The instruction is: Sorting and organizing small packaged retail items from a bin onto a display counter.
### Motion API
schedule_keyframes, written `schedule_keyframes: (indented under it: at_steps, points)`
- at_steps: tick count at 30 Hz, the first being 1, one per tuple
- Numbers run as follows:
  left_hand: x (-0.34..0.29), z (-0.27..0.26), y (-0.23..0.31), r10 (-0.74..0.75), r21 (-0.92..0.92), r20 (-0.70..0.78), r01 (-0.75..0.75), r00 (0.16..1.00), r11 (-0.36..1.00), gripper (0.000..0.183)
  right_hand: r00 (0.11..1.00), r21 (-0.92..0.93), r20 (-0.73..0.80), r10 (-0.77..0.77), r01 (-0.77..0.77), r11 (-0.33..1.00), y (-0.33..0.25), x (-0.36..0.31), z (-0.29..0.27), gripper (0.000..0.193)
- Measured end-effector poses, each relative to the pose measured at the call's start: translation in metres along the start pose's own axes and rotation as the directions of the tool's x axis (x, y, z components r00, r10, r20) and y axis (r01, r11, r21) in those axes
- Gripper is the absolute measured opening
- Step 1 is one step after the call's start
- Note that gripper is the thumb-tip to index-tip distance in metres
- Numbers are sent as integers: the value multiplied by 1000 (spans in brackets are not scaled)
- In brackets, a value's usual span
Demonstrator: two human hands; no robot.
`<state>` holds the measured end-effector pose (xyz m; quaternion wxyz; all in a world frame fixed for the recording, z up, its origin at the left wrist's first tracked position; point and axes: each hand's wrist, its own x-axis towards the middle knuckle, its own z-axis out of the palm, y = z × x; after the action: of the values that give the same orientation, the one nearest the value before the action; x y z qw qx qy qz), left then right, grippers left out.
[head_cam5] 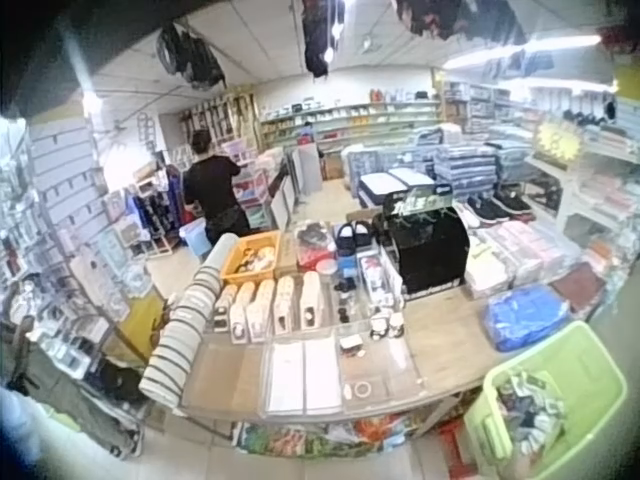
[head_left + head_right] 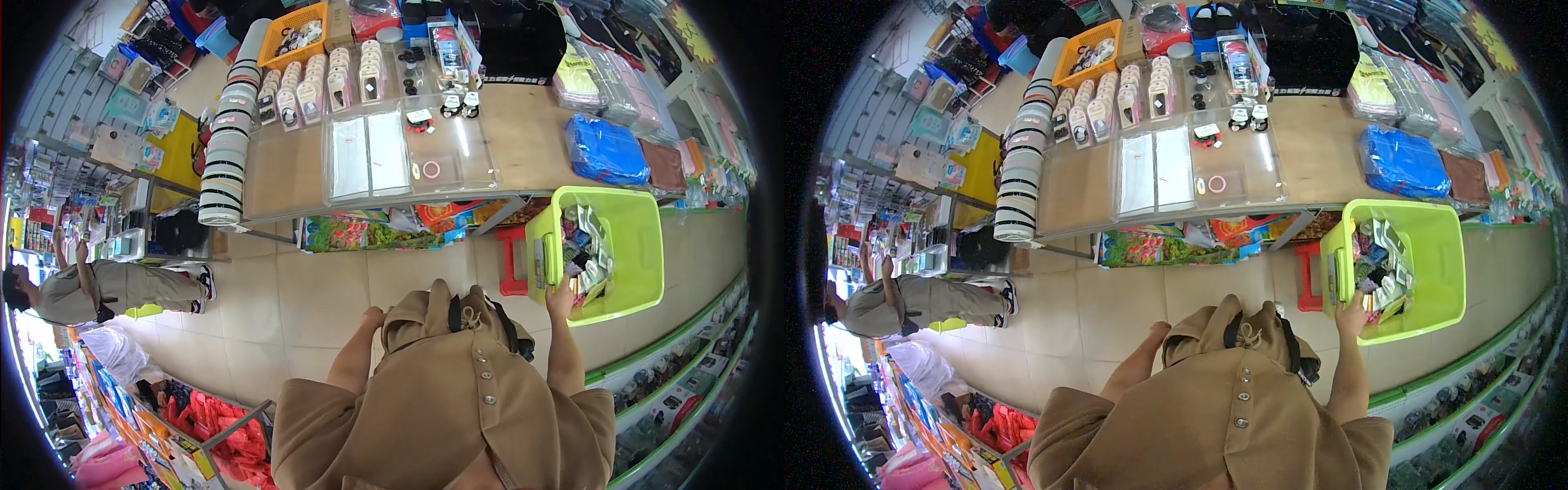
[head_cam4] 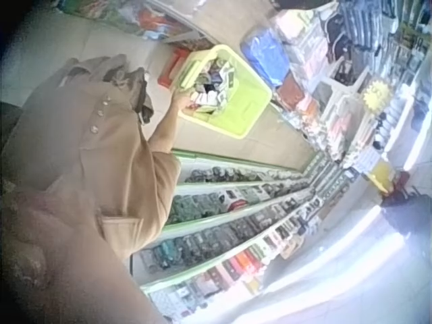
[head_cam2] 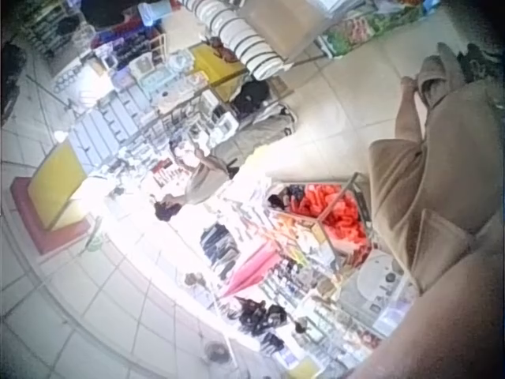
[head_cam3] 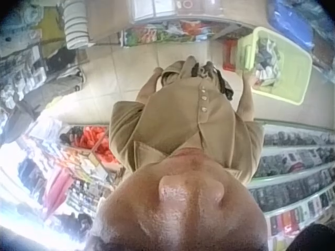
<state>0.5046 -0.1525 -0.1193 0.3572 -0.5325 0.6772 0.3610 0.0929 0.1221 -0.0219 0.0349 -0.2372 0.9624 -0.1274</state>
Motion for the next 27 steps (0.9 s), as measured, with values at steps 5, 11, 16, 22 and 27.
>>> schedule_keyframes:
  at_steps: [5, 11, 16, 22, 27]
  points:
    - [3, -13, 19, 13, -88, -49, -18, 999, 996, 46, 999, 25, 21, 28, -29, 999, 11, 2, 6, 47]
    - [28, -20, 47, 123, -52, -131, -130, 984, 990, 44, 1000, 145, 27, -11, 6, 989, 11, 5, 5, 54]
    - [50, -23, 90, 264, 10, -143, -265, 954, 964, 42, 995, 339, 58, -83, 58, 939, 18, 6, 3, 57]
    - [29, -56, 196, 420, -56, -188, -436, 888, 898, 38, 986, 515, 131, -99, 17, 857, 13, 10, -12, 54]
    - [-7, -98, 280, 599, -99, -300, -649, 742, 754, 39, 965, 500, 240, -106, -29, 866, 31, 32, -15, 50]
